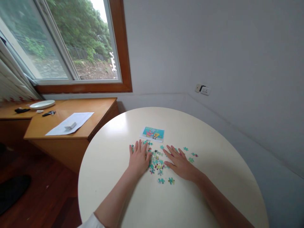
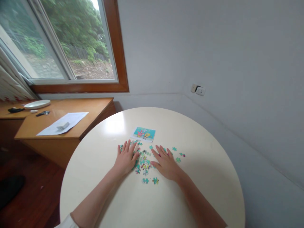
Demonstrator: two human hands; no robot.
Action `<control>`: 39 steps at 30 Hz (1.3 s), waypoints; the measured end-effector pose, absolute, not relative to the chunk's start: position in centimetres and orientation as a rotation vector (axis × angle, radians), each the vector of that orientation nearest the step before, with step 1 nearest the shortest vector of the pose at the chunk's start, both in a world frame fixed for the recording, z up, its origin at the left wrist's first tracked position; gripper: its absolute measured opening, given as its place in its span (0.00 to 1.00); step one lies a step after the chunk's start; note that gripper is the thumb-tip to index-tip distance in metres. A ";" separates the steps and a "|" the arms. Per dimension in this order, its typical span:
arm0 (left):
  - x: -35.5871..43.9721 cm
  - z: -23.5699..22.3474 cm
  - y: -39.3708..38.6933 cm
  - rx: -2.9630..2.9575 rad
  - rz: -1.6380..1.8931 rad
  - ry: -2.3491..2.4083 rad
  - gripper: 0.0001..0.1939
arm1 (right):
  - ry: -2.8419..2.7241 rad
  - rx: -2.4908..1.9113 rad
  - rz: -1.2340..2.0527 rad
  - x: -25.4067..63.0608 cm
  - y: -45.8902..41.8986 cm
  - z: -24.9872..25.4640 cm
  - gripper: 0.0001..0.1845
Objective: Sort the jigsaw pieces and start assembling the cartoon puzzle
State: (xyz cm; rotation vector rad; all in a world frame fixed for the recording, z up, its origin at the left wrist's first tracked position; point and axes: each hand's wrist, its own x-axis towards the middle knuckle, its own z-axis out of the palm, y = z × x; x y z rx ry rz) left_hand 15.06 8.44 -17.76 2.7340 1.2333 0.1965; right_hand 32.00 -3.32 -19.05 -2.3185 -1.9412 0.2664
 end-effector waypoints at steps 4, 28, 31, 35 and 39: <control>14.7 -18.0 9.6 2.696 0.080 1.277 0.28 | -1.947 -2.312 0.297 32.1 -3.4 -18.9 0.32; 14.9 -16.3 7.6 2.734 0.210 1.187 0.23 | -1.918 -2.223 0.308 32.1 -3.4 -18.8 0.29; 14.8 -17.0 8.4 2.698 0.147 1.405 0.28 | -1.909 -2.216 0.328 32.2 -3.4 -18.7 0.30; 14.6 -17.7 8.8 2.682 0.025 1.385 0.31 | -1.903 -2.212 0.338 32.2 -3.4 -18.7 0.30; 14.7 -17.6 8.0 2.731 -0.006 1.232 0.30 | -1.897 -2.228 0.339 32.2 -3.4 -18.7 0.30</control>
